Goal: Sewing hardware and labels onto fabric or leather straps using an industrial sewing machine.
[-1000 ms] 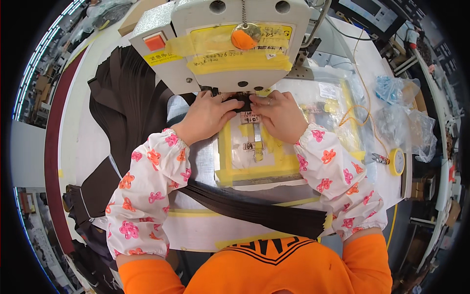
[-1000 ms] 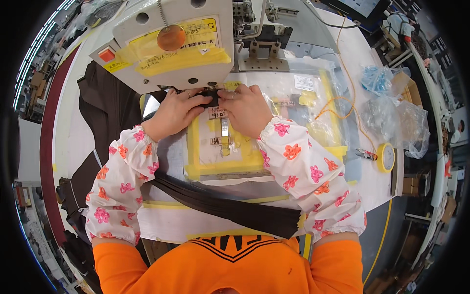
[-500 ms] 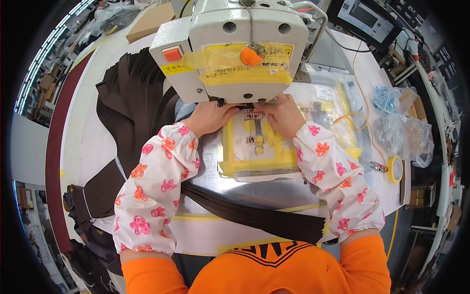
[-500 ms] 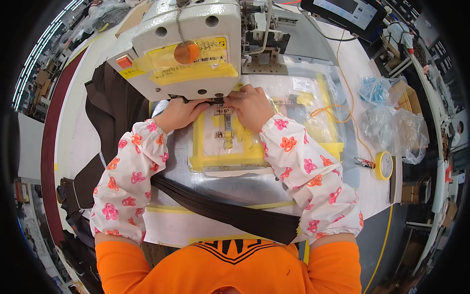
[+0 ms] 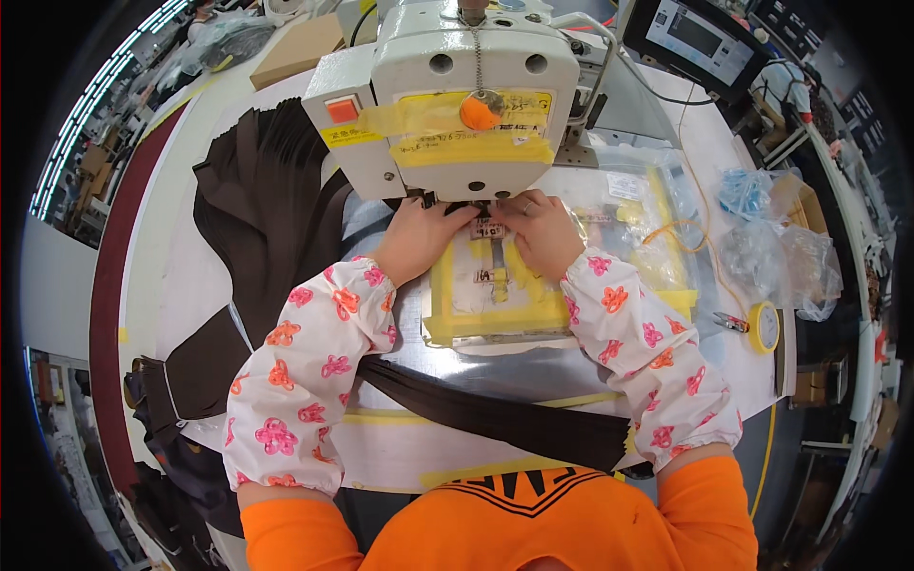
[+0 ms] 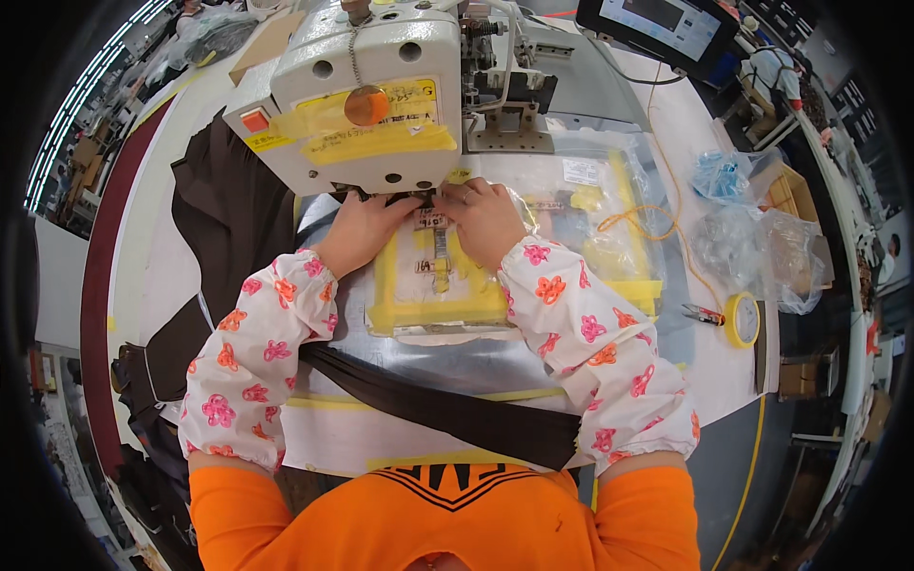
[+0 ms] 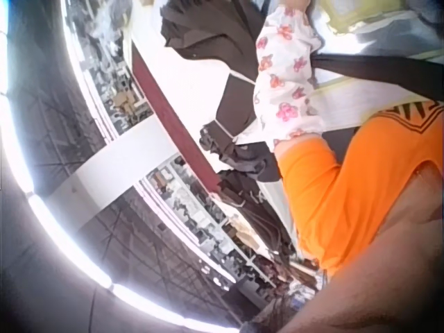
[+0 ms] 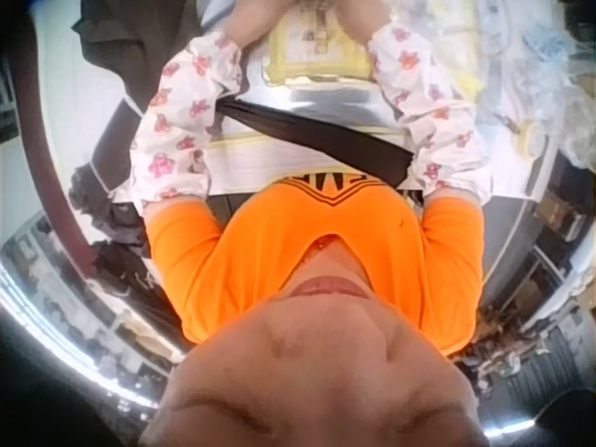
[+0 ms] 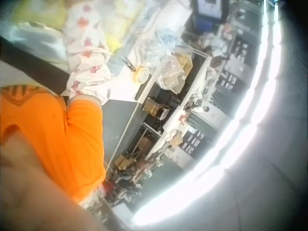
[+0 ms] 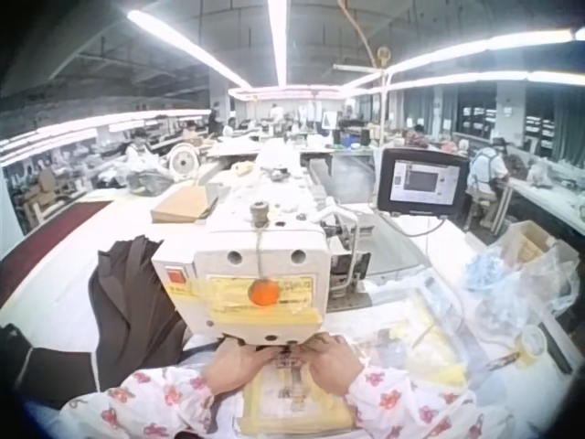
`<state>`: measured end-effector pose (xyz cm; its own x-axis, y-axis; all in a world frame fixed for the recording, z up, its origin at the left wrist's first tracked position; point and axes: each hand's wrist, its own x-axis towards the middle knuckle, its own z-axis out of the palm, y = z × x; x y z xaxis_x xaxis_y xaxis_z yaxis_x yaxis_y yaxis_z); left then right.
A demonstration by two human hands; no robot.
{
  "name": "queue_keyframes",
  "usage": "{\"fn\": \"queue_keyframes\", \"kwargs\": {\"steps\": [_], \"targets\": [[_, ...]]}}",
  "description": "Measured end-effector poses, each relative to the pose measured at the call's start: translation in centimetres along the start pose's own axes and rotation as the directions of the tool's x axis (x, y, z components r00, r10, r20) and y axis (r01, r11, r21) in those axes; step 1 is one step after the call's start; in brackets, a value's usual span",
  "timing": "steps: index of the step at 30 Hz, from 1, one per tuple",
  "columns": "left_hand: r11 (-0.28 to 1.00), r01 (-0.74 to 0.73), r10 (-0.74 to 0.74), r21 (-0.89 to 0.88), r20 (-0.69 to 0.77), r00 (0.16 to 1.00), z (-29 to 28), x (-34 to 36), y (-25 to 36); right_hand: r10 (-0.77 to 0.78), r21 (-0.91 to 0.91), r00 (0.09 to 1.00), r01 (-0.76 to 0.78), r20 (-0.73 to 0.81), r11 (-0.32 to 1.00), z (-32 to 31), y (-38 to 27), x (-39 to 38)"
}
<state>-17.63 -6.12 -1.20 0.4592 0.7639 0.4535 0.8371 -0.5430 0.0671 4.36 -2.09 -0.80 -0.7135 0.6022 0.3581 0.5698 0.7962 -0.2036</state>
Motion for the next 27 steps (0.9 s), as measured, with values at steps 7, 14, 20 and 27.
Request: {"fn": "queue_keyframes", "kwargs": {"steps": [7,14,20,27], "targets": [[0.951,-0.309,0.31,-0.024,0.024,0.951,-2.0,0.2,1.9,-0.044,-0.035,0.998,0.043,-0.038,0.998,-0.6,-2.4,-2.1],[0.967,-0.238,0.24,-0.092,0.009,0.971,-1.4,-0.6,1.3,-0.048,-0.007,0.997,0.047,-0.061,0.999,-0.9,-2.3,-1.6],[0.972,-0.212,0.213,-0.102,0.004,0.977,-1.4,-0.7,1.4,-0.089,-0.095,0.993,0.082,-0.071,0.992,-0.5,-2.1,-1.0],[0.99,-0.114,0.114,-0.084,-0.005,0.993,-1.4,-0.5,1.3,-0.059,-0.092,0.997,0.055,-0.042,0.994,-0.6,-1.5,-0.6]]}}
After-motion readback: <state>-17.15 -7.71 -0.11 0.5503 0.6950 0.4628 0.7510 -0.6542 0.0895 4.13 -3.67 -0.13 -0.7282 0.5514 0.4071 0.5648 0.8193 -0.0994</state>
